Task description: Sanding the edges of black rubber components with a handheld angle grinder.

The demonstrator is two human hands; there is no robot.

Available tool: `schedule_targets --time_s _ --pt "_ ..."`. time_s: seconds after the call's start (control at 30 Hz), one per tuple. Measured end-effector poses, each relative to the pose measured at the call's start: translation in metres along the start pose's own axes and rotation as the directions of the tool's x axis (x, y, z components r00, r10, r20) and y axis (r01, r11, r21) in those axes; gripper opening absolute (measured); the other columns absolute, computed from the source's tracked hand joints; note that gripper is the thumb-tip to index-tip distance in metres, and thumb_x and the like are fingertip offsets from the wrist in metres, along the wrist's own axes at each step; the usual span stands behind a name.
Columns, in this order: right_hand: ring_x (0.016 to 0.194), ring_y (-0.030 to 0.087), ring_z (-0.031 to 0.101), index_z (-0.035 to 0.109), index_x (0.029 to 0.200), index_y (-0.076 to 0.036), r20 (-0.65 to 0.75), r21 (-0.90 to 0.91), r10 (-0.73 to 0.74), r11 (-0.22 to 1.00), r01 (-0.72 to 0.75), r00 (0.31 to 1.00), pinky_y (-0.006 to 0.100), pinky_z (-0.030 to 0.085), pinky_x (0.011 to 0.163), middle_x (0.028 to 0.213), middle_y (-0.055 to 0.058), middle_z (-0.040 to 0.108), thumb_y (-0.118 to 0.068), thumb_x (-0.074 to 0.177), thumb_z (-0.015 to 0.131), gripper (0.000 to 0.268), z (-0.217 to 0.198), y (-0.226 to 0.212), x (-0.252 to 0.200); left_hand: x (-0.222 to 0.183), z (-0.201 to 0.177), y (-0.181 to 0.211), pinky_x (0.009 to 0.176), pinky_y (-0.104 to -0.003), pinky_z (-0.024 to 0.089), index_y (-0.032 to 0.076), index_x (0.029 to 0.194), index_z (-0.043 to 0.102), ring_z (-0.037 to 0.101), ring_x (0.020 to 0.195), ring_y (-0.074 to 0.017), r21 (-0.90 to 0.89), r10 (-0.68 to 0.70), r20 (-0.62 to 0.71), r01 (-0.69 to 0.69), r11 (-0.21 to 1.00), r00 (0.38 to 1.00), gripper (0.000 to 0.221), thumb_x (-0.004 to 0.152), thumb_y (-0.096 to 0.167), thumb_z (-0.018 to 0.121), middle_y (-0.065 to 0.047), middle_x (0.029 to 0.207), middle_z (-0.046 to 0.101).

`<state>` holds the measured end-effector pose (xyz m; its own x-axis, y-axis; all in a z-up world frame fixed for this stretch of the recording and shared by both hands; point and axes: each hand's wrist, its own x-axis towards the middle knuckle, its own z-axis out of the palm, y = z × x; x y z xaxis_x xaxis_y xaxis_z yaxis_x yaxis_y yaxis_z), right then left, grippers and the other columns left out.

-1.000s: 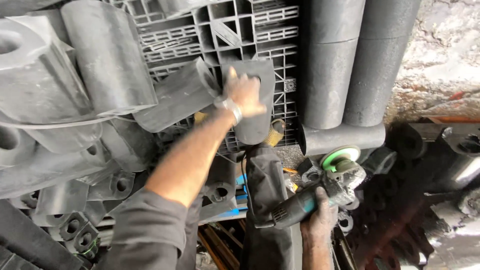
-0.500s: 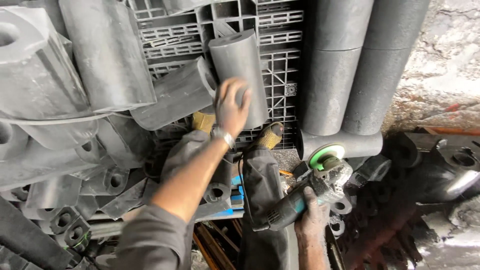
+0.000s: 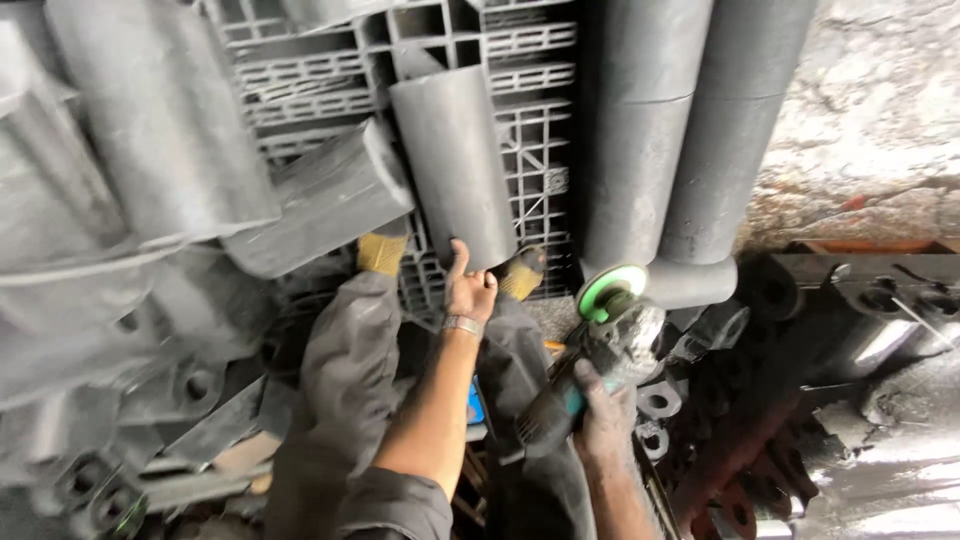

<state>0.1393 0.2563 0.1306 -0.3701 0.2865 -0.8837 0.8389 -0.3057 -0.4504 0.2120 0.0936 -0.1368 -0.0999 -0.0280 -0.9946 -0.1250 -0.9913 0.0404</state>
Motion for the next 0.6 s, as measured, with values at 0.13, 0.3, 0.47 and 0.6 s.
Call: schedule_targets --time_s 0.13,0.3,0.47,0.6 --pt "0.084 0.027 0.061 0.057 0.121 0.009 0.052 0.165 0.042 0.985 -0.05 0.998 0.041 0.053 0.076 0.1 0.015 0.064 -0.021 0.089 0.086 0.052 -0.011 0.027 -0.004 -0.056 0.015 0.006 0.055 -0.021 0.034 0.016 0.116 0.07 0.04 0.06 -0.0055 0.099 0.068 -0.129 -0.055 0.994 0.989 0.04 0.089 0.04 0.088 0.011 0.078 0.046" --pt "0.088 0.024 0.067 0.059 0.116 -0.002 -0.037 0.022 0.059 0.998 -0.058 0.998 0.043 0.062 0.08 0.097 0.009 0.066 -0.031 0.075 0.086 0.058 0.011 -0.005 -0.024 -0.12 0.117 0.018 0.043 -0.019 0.024 0.02 0.124 0.074 0.031 0.052 -0.0049 0.28 0.11 -0.327 -0.015 0.96 0.939 0.044 0.082 0.033 0.079 0.008 0.084 0.062" --pt "0.085 0.027 0.065 0.062 0.111 0.001 0.029 -0.218 -0.048 0.974 0.053 0.998 0.047 0.063 0.079 0.091 0.014 0.063 -0.036 0.079 0.086 0.054 -0.011 0.006 -0.02 -0.139 0.209 0.032 0.051 -0.018 0.036 0.013 0.134 0.07 0.049 0.076 -0.0061 0.434 0.192 -0.362 -0.017 0.901 0.912 0.051 0.092 0.041 0.072 -0.007 0.115 0.056" --pt "0.083 0.025 0.068 0.06 0.107 -0.002 0.017 -0.234 -0.028 0.972 0.031 0.999 0.047 0.062 0.076 0.091 0.012 0.067 -0.039 0.077 0.084 0.054 0.013 -0.026 -0.028 -0.118 0.224 0.042 0.082 -0.032 0.051 0.005 0.137 0.059 0.066 0.115 -0.0198 0.436 0.128 -0.377 0.054 0.899 0.917 0.054 0.102 0.045 0.056 -0.012 0.138 0.063"
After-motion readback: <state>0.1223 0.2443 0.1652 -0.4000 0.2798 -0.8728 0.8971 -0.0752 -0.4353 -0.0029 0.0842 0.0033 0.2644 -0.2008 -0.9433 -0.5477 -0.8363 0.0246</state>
